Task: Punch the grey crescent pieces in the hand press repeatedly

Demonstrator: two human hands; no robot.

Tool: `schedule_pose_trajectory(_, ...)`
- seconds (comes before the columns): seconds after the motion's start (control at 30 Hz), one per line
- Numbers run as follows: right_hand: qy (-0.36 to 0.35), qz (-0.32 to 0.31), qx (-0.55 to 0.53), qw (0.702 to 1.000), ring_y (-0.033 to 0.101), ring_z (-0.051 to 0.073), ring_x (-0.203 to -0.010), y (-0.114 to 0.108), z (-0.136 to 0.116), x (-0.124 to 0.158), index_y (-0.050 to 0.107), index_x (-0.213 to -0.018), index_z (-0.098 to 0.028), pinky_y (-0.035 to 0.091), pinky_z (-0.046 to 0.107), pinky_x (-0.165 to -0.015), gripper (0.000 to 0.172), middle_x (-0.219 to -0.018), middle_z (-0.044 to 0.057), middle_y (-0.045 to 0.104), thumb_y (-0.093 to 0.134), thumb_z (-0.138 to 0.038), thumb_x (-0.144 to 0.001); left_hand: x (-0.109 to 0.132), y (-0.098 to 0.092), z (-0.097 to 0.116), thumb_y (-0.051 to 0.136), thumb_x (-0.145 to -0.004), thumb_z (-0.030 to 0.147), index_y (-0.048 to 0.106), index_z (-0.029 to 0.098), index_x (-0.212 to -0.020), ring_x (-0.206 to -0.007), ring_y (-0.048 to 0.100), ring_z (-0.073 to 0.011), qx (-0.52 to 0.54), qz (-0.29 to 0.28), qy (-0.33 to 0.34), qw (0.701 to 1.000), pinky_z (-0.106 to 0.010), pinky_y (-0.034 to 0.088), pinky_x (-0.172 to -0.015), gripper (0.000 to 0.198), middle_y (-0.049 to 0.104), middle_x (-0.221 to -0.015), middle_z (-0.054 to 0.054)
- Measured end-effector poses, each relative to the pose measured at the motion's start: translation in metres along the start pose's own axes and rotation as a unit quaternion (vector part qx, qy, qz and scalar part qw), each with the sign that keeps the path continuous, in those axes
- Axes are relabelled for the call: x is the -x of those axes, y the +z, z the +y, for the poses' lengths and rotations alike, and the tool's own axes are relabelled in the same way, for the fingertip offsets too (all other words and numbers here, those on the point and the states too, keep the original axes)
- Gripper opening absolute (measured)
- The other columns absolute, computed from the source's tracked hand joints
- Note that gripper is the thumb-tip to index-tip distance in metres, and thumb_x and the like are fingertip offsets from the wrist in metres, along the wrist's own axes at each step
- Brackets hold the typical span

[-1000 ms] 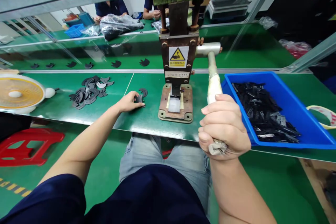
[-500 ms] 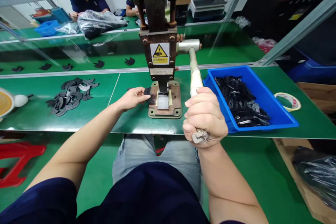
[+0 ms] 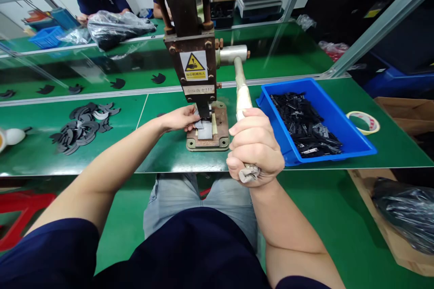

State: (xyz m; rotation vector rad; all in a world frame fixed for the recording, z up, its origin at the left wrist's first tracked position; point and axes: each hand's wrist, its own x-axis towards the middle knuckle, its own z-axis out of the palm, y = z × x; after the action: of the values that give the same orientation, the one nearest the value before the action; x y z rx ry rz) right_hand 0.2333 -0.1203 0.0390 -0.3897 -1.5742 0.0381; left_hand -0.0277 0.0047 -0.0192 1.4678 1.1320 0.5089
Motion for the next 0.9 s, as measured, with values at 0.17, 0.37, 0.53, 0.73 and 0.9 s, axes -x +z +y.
schedule_pose_trajectory(0.17,0.003,0.011,0.0,1.0,0.07,0.014,-0.086,0.002,0.001,0.001,0.059,-0.071,-0.025,0.058,0.051,-0.107,0.031,-0.072,-0.006,0.063,0.066,-0.039,-0.097,-0.009,-0.004,0.005,0.092,-0.084,0.047,0.059,0.022,-0.096,-0.046,0.055,-0.011,-0.039,0.011,-0.024,0.999,-0.024,0.038,-0.043,0.042,0.063,-0.062,0.002)
schedule_pose_trajectory(0.37,-0.007,0.014,0.005,1.0,0.07,0.014,-0.084,0.002,0.003,0.002,0.059,-0.071,-0.025,0.058,0.051,-0.106,0.031,-0.071,-0.006,0.062,0.065,-0.041,-0.097,-0.016,0.0,0.006,0.094,-0.081,0.042,0.064,0.022,-0.097,-0.043,0.054,-0.0119,-0.035,0.015,-0.065,0.997,-0.025,0.037,-0.043,0.039,0.063,-0.059,0.001)
schedule_pose_trajectory(0.53,-0.003,0.002,0.007,1.0,0.07,0.015,-0.084,0.0,0.001,0.0,0.061,-0.071,-0.025,0.059,0.052,-0.105,0.03,-0.071,-0.006,0.064,0.066,-0.04,-0.097,0.0,0.007,0.015,0.084,-0.09,0.046,0.062,0.021,-0.099,-0.049,0.061,-0.0124,0.023,0.017,-0.054,0.998,-0.025,0.045,-0.047,0.034,0.071,-0.071,-0.004)
schedule_pose_trajectory(0.73,0.004,0.006,0.0,1.0,0.07,0.014,-0.083,-0.001,0.002,-0.001,0.061,-0.068,-0.024,0.058,0.054,-0.104,0.034,-0.07,-0.006,0.065,0.069,-0.042,-0.096,0.044,-0.075,-0.008,0.074,-0.095,0.047,0.07,0.019,-0.114,-0.078,0.072,-0.0173,-0.042,0.164,0.027,0.985,-0.03,0.058,-0.067,0.034,0.079,-0.108,-0.011)
schedule_pose_trajectory(0.9,0.0,0.03,0.012,0.999,0.069,0.015,-0.078,0.003,0.006,0.002,0.059,-0.064,-0.024,0.059,0.054,-0.1,0.041,-0.066,-0.005,0.062,0.07,-0.048,-0.095,0.073,-0.139,-0.052,0.071,-0.092,0.037,0.073,0.018,-0.129,-0.108,0.073,-0.0261,-0.313,0.237,-0.049,0.918,-0.039,0.059,-0.096,0.042,0.078,-0.125,-0.011)
